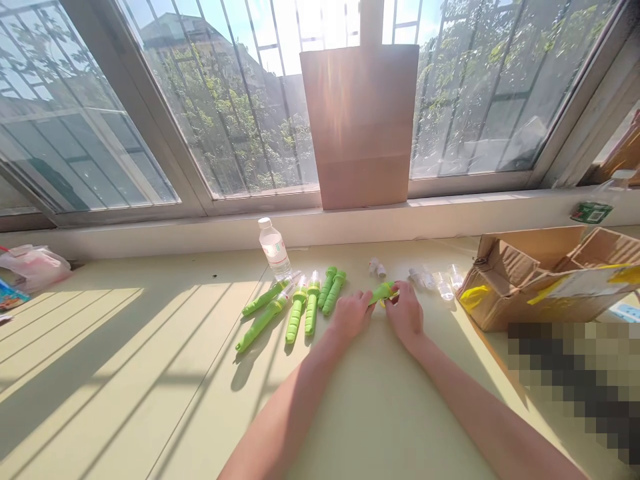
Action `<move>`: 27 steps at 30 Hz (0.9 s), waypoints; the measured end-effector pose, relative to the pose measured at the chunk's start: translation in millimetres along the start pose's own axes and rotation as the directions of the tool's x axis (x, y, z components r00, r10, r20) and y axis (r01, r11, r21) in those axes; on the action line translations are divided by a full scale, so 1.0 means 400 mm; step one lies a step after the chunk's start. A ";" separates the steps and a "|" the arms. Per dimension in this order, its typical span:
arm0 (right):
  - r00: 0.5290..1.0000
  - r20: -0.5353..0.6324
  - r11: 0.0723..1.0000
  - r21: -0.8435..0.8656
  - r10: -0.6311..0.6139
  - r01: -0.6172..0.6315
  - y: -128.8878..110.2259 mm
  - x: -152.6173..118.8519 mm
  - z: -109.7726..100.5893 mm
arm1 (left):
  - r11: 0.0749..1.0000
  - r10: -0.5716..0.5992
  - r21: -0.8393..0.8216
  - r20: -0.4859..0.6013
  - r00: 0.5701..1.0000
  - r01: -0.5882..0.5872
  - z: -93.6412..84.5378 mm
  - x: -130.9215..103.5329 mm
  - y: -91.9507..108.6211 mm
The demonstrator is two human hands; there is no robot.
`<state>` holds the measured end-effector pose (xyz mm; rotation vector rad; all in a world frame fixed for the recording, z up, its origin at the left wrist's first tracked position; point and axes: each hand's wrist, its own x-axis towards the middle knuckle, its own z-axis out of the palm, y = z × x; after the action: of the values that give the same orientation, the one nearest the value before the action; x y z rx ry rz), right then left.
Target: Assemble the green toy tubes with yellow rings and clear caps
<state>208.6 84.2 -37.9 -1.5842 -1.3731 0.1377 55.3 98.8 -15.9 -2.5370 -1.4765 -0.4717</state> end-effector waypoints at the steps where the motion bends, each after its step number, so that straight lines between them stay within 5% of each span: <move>1: 1.000 -0.004 1.000 -0.001 0.000 0.000 -0.001 0.000 0.000 | 1.000 0.012 0.010 -0.029 1.000 -0.012 0.001 0.000 0.000; 8: 1.000 0.003 1.000 0.000 0.018 -0.018 -0.011 0.001 -0.004 | 0.996 0.062 0.067 -0.169 0.984 -0.052 -0.002 0.002 -0.001; 27: 0.997 0.039 0.998 -0.014 0.070 -0.069 -0.010 0.005 -0.007 | 0.999 0.038 0.003 0.111 0.993 -0.039 -0.025 0.003 0.007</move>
<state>208.3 83.6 -32.7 -1.6480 -1.3516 0.2038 56.4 95.3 -6.1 -2.6215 -1.4598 -0.3250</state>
